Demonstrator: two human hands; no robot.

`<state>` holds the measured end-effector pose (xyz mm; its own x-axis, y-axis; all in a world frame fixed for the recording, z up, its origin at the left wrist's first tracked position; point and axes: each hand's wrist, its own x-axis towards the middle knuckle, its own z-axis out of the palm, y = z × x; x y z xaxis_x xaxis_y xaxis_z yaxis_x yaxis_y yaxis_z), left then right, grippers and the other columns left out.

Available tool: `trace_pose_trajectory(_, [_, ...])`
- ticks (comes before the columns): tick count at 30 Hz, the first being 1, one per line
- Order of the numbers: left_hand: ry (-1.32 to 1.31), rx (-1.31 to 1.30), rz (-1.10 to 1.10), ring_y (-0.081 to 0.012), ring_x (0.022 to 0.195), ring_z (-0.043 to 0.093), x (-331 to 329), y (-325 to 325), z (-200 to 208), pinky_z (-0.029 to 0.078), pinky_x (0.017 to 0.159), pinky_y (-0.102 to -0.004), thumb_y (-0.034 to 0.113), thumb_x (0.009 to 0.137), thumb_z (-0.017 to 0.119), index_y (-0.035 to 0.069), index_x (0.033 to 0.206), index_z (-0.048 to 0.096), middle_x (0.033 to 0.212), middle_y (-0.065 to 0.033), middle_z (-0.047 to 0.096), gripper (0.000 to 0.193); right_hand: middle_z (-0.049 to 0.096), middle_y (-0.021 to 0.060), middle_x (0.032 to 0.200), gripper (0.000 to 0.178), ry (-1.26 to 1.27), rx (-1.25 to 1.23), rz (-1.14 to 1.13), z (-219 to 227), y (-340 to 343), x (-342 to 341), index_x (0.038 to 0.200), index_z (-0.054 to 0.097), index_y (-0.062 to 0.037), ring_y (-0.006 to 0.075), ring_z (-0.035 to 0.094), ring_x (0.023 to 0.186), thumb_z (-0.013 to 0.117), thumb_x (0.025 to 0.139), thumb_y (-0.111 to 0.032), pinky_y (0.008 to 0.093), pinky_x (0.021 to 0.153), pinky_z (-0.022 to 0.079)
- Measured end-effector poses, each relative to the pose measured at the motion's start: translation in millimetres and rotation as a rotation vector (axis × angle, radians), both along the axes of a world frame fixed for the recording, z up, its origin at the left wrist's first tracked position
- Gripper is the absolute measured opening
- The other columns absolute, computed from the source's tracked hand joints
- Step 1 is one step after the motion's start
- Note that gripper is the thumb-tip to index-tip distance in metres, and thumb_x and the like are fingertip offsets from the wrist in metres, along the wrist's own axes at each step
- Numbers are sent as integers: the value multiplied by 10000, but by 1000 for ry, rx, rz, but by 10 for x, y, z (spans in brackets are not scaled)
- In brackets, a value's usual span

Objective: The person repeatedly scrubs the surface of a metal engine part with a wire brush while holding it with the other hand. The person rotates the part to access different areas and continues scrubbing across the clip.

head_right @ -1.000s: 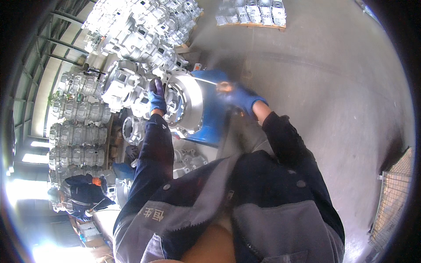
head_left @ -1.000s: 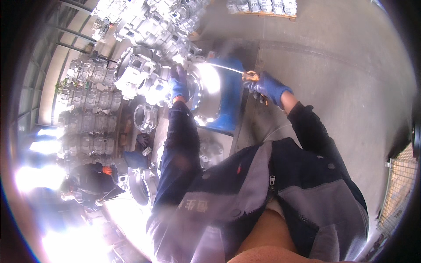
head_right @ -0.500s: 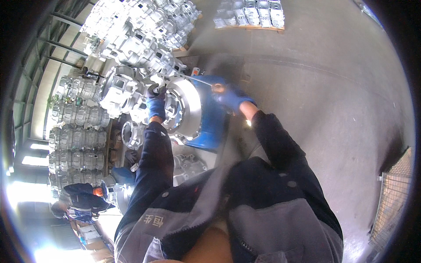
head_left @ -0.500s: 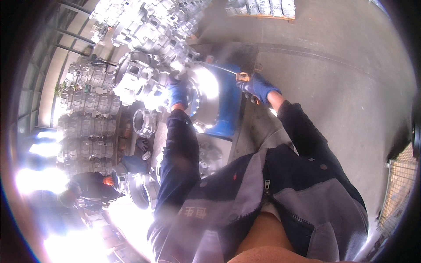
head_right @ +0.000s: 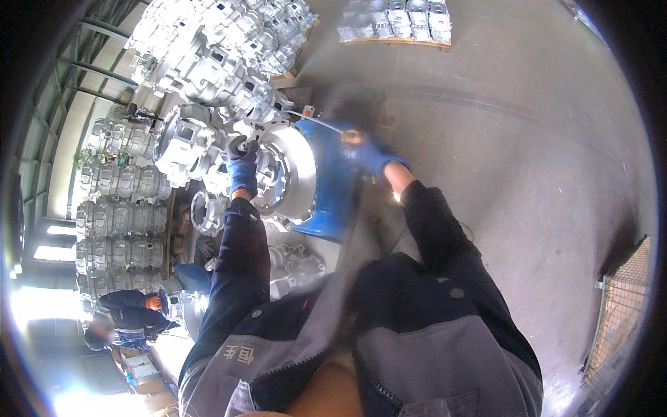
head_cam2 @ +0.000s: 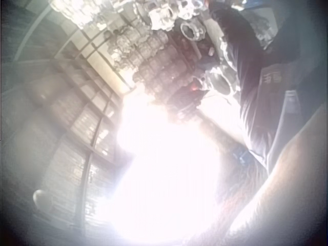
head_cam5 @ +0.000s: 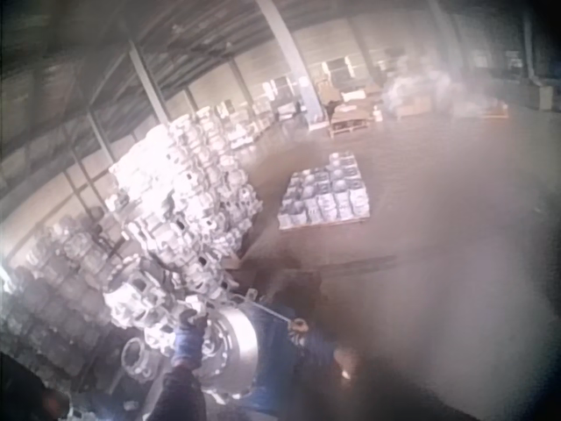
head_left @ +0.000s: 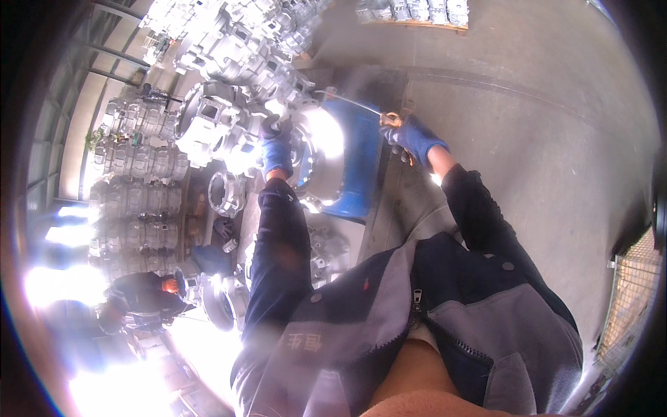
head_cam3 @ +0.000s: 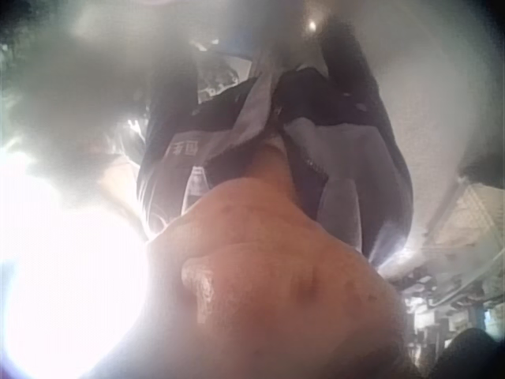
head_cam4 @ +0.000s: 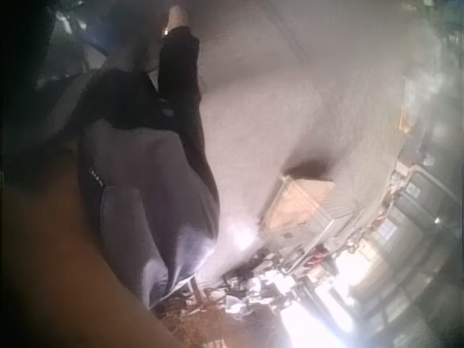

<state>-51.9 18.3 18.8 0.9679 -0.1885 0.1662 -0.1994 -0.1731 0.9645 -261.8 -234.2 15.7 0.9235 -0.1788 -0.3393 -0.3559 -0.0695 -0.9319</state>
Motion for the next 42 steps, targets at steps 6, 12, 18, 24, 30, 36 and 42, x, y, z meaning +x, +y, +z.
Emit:
trace_pose_trajectory(6, [-186,127,-13,-90,669,523,38,11,-6,439,556,-244,110,852,674,82,1166,539,859,-26,584,343,560,92,1294,424,52,9,8,199,6,-97,1292,548,-108,224,566,1113,565,903,-276,328,933,453])
trace_pose_trajectory(12, [-60,69,-40,-92,684,517,17,13,-1,451,588,-264,136,847,692,86,1168,543,850,-23,579,358,545,99,1305,441,171,152,87,104,10,-31,1309,531,-171,237,575,1079,579,899,-327,423,877,477])
trace_pose_trajectory(18, [-138,162,-28,-94,670,509,27,31,5,448,591,-263,149,841,701,84,1157,545,841,-22,578,359,556,131,1290,453,174,106,-53,51,38,-25,1305,533,-133,221,534,1169,532,916,-364,372,927,461])
trace_pose_trajectory(24, [-56,128,23,-92,773,538,38,22,29,457,680,-231,90,812,743,100,1138,548,905,-6,593,380,578,123,1265,476,23,-62,90,25,27,-14,1330,512,-126,214,602,1037,532,915,-358,360,859,489])
trace_pose_trajectory(30, [-138,175,19,-77,634,513,-36,-44,89,440,533,-246,186,836,705,111,1152,554,783,-5,578,358,600,84,1219,460,111,-33,47,-124,9,88,1350,499,-184,201,611,971,515,919,-342,388,797,508])
trace_pose_trajectory(36, [26,93,35,-100,852,535,-141,-69,168,453,758,-248,99,836,726,99,1158,546,981,-4,588,368,519,-10,651,237,139,168,-141,-402,-15,127,1136,568,-176,95,490,483,568,929,-291,260,378,387])
trace_pose_trajectory(42, [-11,60,20,-91,858,520,-3,57,3,437,771,-247,99,835,727,122,1143,554,978,12,580,354,560,17,1146,453,183,230,-54,-691,-23,148,1332,466,-174,124,560,836,517,917,-349,349,686,485])
